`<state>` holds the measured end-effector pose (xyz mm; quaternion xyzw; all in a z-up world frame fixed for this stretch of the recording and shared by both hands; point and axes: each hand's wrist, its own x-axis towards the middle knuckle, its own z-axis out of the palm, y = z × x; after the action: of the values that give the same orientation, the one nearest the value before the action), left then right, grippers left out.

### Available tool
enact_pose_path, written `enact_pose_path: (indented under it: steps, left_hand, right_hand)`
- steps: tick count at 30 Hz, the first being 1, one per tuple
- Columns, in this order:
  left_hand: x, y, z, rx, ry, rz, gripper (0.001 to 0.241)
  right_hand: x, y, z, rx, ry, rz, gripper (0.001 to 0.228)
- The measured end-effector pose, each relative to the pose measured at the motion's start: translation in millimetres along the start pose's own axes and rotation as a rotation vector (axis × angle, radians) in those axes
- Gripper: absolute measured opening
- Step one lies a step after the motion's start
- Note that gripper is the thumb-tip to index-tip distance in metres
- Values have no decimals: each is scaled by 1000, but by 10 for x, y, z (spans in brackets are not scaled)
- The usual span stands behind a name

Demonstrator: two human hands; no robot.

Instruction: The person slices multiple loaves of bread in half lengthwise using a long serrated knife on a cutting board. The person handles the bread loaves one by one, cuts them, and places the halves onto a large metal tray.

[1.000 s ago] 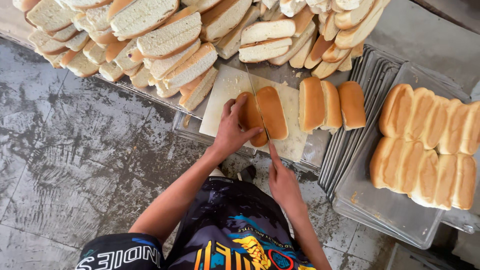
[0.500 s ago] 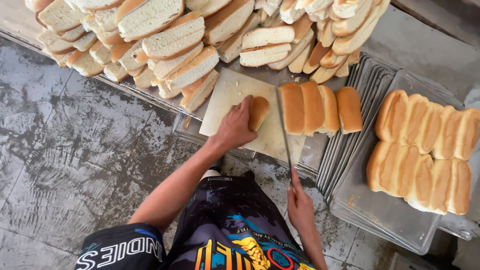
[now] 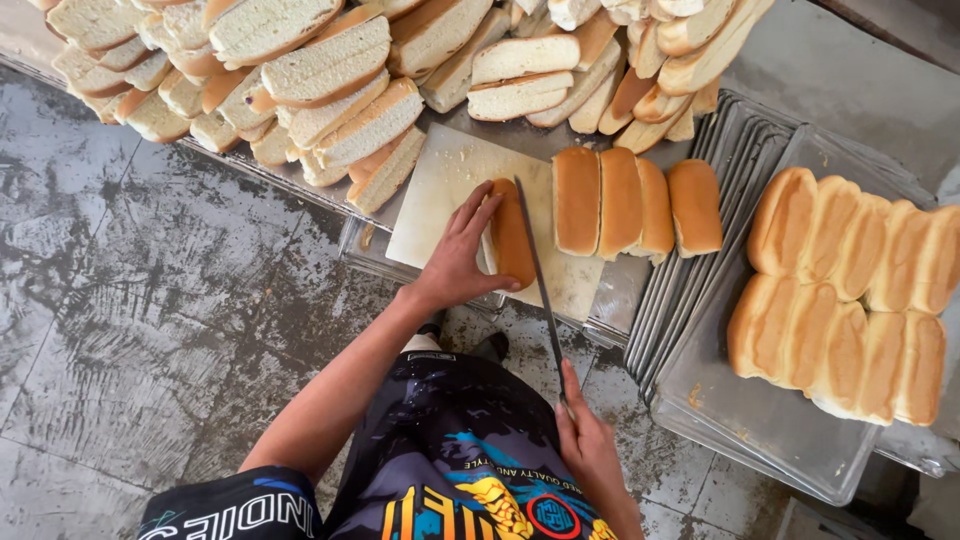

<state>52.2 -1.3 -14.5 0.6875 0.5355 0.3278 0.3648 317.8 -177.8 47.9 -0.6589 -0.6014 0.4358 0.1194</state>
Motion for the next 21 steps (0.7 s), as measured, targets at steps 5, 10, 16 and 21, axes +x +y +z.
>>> enact_pose_path:
  steps: [5, 10, 16, 21]
  left_hand:
    - [22, -3, 35, -4, 17, 31, 127]
    - [16, -34, 36, -22, 13, 37, 126]
    - [45, 5, 14, -46, -6, -10, 126]
    - [27, -24, 12, -27, 13, 27, 125]
  right_hand:
    - [298, -304, 19, -132, -128, 201, 67]
    - [1105, -673, 158, -139, 10, -59, 65]
    - [495, -461, 130, -133, 72, -123, 66]
    - [496, -387, 155, -185, -33, 127, 65]
